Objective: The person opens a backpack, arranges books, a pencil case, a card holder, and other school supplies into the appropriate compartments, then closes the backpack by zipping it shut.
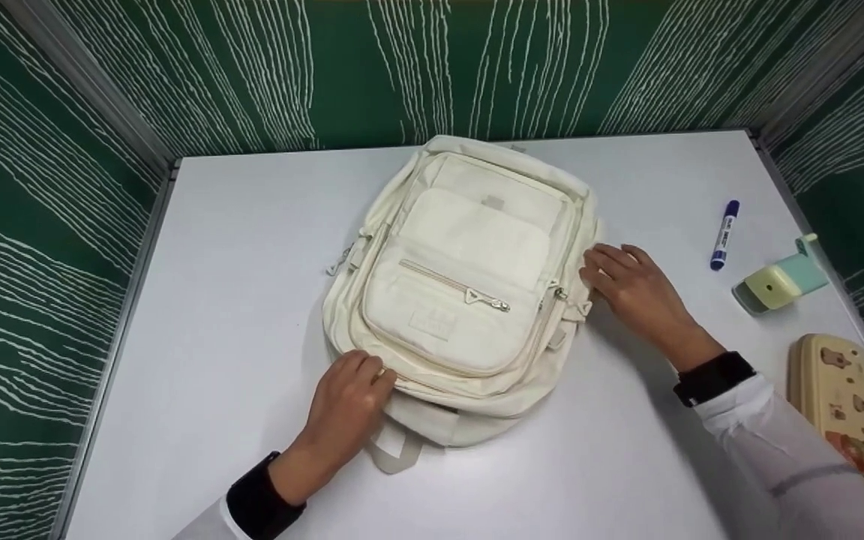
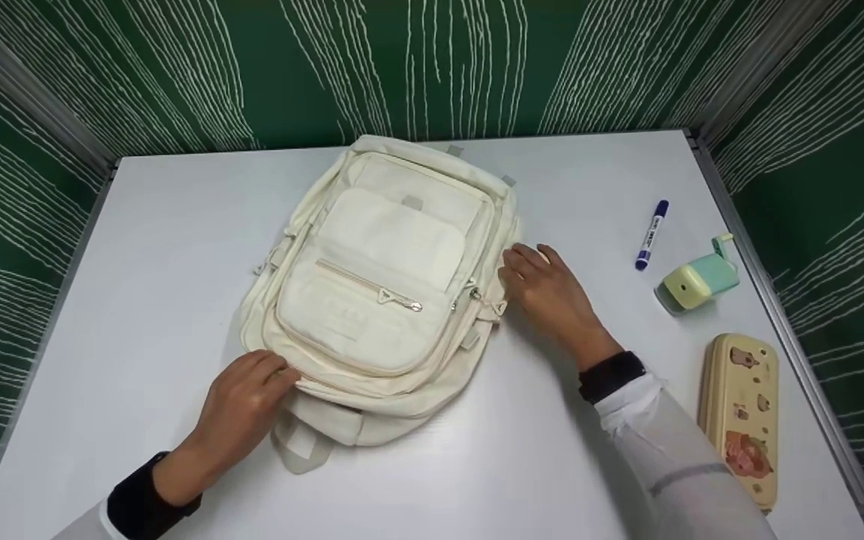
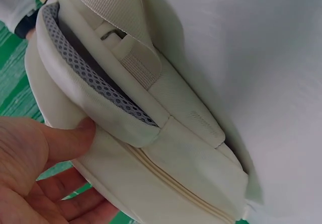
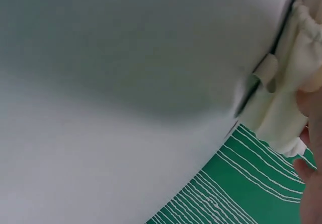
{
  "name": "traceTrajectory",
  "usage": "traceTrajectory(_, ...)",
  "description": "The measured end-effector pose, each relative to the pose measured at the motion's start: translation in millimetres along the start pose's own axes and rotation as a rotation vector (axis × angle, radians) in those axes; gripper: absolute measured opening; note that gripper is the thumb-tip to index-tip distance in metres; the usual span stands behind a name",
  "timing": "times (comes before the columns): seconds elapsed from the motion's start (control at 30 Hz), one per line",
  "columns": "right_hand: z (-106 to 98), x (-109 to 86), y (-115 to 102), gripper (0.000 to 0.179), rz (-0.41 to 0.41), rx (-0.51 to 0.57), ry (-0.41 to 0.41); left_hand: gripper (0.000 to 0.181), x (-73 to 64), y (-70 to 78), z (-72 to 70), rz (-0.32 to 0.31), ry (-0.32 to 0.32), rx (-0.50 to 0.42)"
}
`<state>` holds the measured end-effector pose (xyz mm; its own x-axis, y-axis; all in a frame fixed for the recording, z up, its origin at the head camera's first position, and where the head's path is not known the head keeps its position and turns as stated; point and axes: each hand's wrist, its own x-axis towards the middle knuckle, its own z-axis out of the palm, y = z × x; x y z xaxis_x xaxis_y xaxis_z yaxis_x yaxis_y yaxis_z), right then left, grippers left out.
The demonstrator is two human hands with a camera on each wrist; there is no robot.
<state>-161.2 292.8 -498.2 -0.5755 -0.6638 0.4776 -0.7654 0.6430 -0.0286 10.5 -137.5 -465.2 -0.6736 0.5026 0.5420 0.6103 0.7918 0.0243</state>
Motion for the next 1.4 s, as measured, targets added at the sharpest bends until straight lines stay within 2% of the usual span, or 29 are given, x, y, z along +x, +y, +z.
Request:
traceTrajectory(0.17, 1.9, -1.1, -1.5, 0.032, -0.068, -0.005, 0.044, 0.027, 0.5, -9.3, 0.7, -0.026, -0.008, 0.000)
traceTrajectory(0.3, 0.8, -3.2, -9.0, 0.023, -0.114, -0.003, 0.071, 0.025, 0.4, -20.4, 2.1, -0.071, -0.022, 0.008)
traceTrajectory(0.53, -3.4, -8.7, -26.6, 0.007, -0.099, -0.053, 0.052, 0.019, 5.2, -41.2, 1.4, -0.138, -0.047, -0.014)
traceTrajectory(0.77, -6.0, -15.1, -45.1, 0.012, -0.102, -0.048, 0.064, 0.016, 13.2, -64.3, 3.0, -0.208, -0.097, -0.045)
traceTrajectory(1.1, -7.7, -18.3, -67.7, 0.011, -0.116, -0.031, 0.053, 0.016, 28.9, -95.7, 9.3, -0.281, -0.171, -0.005)
traceTrajectory(1.23, -7.4, -19.7, -77.5, 0.012, -0.120, -0.025, 0.053, 0.015, 38.2, -106.1, 11.6, -0.320, -0.229, 0.010)
traceTrajectory(1.4, -4.3, -20.1, -91.0, 0.017, -0.145, -0.002, 0.104, 0.016, 48.8, -119.6, 15.7, -0.404, -0.299, -0.017)
